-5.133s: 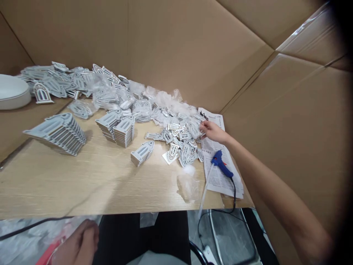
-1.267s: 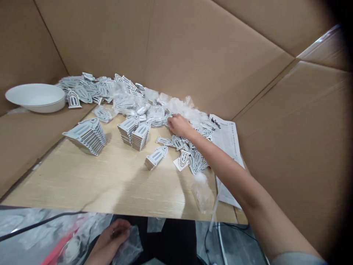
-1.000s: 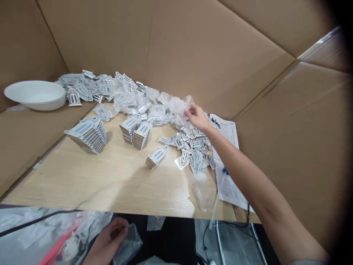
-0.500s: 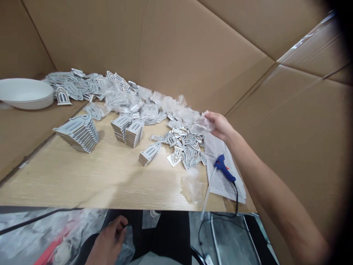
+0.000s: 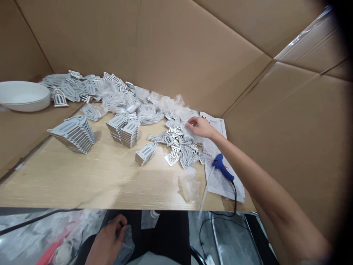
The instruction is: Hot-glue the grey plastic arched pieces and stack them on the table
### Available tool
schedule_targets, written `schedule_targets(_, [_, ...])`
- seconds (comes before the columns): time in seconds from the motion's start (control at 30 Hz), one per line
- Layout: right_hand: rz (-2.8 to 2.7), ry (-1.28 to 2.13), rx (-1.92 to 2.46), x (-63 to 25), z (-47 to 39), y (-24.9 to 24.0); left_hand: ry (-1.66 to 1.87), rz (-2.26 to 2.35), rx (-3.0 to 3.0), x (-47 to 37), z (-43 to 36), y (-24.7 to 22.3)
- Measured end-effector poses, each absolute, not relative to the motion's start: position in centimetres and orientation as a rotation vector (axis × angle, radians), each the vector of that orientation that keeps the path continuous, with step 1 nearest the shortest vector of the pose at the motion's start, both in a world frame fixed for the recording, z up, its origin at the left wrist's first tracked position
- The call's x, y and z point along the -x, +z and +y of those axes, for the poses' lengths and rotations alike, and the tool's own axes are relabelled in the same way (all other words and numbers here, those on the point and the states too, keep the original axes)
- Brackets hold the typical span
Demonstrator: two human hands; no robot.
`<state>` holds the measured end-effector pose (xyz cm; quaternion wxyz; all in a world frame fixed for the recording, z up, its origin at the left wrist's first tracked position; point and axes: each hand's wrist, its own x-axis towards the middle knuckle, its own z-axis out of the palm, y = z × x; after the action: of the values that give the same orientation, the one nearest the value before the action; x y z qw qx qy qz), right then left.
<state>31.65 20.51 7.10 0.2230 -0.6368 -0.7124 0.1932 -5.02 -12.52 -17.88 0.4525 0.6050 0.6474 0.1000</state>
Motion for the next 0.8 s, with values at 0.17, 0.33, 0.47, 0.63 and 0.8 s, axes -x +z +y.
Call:
schedule_targets(0.17, [-1.983, 0.806, 1.746, -30.4, 22.0, 6.6, 0.235, 1.632, -1.484, 4.9, -12.4, -17.6])
schedule_targets(0.33, [-1.808, 0.98, 1.672, -31.9, 20.6, 8.2, 0.325, 1.62, -1.454, 5.3, -12.5, -17.7])
schedule_targets(0.47, [-1.659, 0.934, 1.621, -32.7, 19.3, 9.2, 0.374, 1.566, -1.427, 5.7, -12.3, -17.7])
schedule_targets(0.63, [-1.486, 0.618, 1.516, -32.9, 19.2, 10.0, 0.421, 1.539, -1.376, 5.9, -12.3, -17.8])
schedule_targets(0.8, [-1.322, 0.203, 1.34, -31.2, 16.8, 12.9, 0.446, 1.524, -1.294, 5.9, -12.2, -15.8])
